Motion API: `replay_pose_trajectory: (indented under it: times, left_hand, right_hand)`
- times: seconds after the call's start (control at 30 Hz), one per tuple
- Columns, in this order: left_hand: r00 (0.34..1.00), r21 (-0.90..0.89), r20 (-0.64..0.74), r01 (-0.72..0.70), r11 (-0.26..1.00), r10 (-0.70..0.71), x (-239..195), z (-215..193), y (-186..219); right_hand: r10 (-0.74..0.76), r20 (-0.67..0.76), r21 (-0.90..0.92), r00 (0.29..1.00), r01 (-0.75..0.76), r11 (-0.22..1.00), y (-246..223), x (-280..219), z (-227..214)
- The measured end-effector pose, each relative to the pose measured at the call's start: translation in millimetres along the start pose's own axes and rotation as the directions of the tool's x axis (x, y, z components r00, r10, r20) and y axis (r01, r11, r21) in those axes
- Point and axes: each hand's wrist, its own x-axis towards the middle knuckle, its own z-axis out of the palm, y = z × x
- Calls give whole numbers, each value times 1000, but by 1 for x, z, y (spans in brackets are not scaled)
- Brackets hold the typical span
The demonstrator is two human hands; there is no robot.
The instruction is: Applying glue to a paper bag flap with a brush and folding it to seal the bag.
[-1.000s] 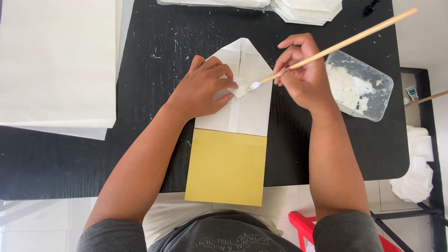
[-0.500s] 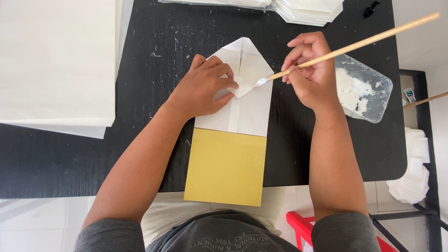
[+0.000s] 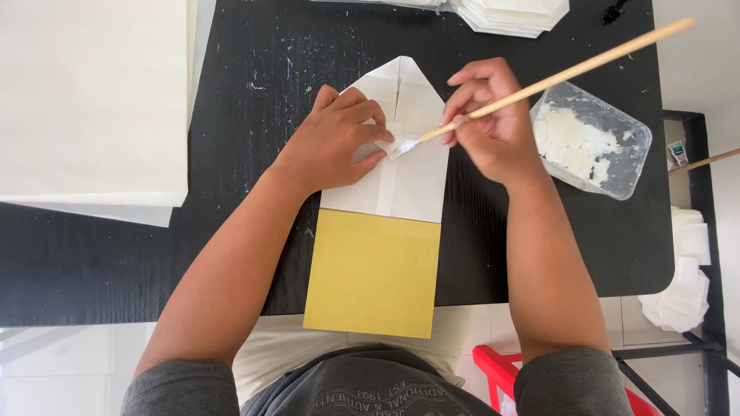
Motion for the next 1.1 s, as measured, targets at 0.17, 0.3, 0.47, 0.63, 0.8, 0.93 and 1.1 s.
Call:
replay_pose_trajectory:
  times: [0.17, 0.3, 0.47, 0.63, 0.8, 0.93, 1.1]
  left_hand:
    - [1000, 9, 7, 6, 1000, -6, 0, -1, 0]
    - [999, 4, 36, 16, 1000, -16, 1, -2, 1]
    - [1000, 20, -8, -11, 1000, 11, -1, 0, 0]
    - [1000, 10, -27, -16, 1000, 16, -1, 0, 1]
    - [1000, 16, 13, -2, 1000, 2, 0, -1, 1]
    - [1000, 15, 28, 0, 1000, -1, 1, -4, 2]
    - [1000, 12, 16, -7, 1000, 6, 0, -4, 2]
  right_hand:
    - [4, -43, -112, 999, -8, 994, -3, 0, -7]
    - [-65, -97, -103, 993, 55, 993, -3, 0, -11]
    - [0, -40, -117, 999, -4, 993, -5, 0, -4]
    - [-53, -148, -225, 988, 18, 974, -5, -1, -15]
    - [-30, -52, -114, 998, 24, 993, -1, 0, -7]
    - [-46, -95, -227, 994, 23, 974, -9, 0, -14]
    - [-327, -203, -384, 923, 232, 894, -13, -6, -44]
